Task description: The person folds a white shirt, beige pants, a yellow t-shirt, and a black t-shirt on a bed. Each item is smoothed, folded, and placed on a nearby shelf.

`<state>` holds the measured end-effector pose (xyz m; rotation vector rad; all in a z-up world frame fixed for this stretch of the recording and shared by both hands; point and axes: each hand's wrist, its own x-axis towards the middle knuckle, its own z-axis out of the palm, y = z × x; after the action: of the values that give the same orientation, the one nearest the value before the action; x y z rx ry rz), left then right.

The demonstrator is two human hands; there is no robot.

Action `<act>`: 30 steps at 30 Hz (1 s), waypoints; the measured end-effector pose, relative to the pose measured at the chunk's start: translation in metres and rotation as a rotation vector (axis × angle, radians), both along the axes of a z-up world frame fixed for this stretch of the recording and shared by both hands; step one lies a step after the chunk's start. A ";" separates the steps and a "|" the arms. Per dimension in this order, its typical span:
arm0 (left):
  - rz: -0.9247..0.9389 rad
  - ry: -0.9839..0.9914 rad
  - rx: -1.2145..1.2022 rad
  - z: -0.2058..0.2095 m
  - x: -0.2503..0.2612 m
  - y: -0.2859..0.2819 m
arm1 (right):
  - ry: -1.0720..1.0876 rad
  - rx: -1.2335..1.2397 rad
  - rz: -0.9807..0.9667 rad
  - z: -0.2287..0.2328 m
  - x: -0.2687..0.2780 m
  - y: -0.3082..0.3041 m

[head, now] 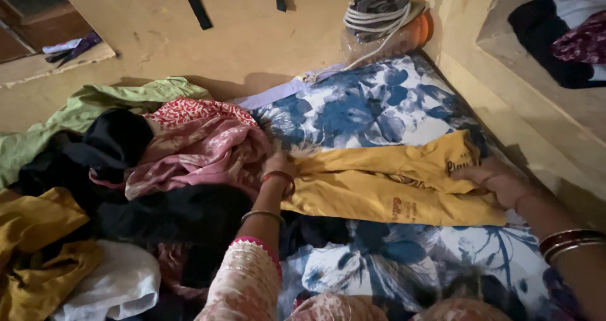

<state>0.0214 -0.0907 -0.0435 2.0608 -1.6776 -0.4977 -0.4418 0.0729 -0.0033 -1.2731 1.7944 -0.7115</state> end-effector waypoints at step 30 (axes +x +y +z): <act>-0.051 1.580 0.527 0.069 -0.010 0.060 | -0.611 0.059 0.268 0.129 0.238 -0.076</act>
<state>0.0116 -0.0303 0.0252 1.0443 -0.5834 -2.0040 -0.2038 -0.0029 0.1260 -1.0775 1.1190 -0.7821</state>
